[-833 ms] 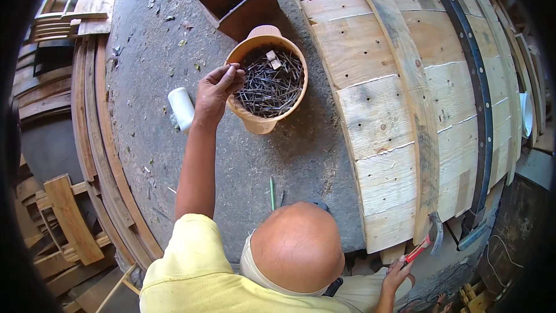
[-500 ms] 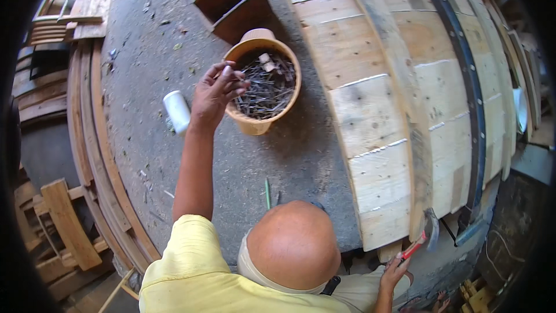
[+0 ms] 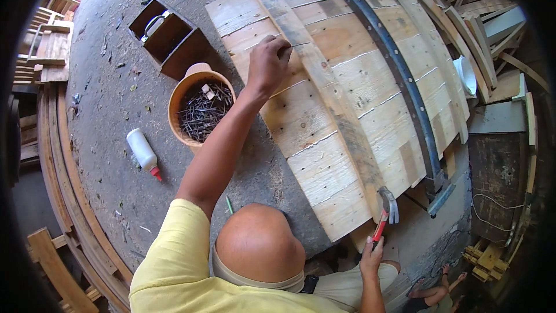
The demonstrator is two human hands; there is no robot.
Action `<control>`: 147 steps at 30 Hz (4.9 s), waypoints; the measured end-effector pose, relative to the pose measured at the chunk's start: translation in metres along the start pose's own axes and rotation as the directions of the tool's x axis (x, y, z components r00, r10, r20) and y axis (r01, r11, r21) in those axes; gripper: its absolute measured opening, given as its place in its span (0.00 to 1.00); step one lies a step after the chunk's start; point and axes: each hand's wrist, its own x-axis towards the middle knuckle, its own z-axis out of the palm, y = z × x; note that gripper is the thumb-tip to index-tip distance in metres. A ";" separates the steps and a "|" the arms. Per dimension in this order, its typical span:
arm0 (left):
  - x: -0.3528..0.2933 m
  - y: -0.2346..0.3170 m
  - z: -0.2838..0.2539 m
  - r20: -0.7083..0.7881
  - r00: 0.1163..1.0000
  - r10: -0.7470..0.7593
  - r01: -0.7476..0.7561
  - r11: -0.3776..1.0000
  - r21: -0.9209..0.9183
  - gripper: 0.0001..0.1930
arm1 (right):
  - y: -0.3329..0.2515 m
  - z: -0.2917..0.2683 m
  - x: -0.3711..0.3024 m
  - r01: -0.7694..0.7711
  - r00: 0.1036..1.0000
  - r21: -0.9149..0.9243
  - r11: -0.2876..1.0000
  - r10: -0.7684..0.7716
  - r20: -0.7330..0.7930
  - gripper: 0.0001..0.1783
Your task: The person hammers nails into a curved wooden structure using a hammer and picks nails from a bucket. They also tap a loose wooden plank into place and briefly handle a white bucket.
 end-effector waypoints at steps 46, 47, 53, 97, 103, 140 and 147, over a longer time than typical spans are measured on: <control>-0.004 0.000 0.034 0.229 0.812 -0.536 0.577 0.796 -0.183 0.13 | -0.351 0.077 0.105 0.609 0.790 -0.044 0.792 -0.611 -0.051 0.18; -0.004 -0.002 0.034 0.228 0.815 -0.533 0.574 0.799 -0.182 0.13 | -0.349 0.080 0.111 0.589 0.805 -0.097 0.802 -0.593 -0.017 0.18; -0.008 -0.003 0.034 0.157 0.862 -0.482 0.505 0.846 -0.175 0.13 | -0.362 0.063 0.095 0.579 0.815 0.066 0.813 -0.578 -0.041 0.22; 0.191 -0.133 0.009 0.105 0.994 -0.015 0.056 0.917 -0.394 0.10 | -0.302 0.064 0.111 0.352 0.916 0.121 0.928 -0.368 0.157 0.22; 0.183 -0.137 0.012 0.128 0.985 -0.112 0.158 0.884 -0.440 0.09 | -0.321 0.068 0.121 0.361 0.912 0.104 0.927 -0.375 0.167 0.20; 0.177 -0.150 -0.049 0.079 0.890 -0.449 0.355 0.791 0.499 0.29 | -0.601 0.038 0.130 0.763 0.541 0.552 0.337 -0.799 -0.261 0.25; 0.184 -0.146 -0.046 0.098 0.867 -0.489 0.381 0.776 0.502 0.33 | -0.530 0.081 0.241 0.877 0.404 -0.291 0.383 -0.915 0.014 0.23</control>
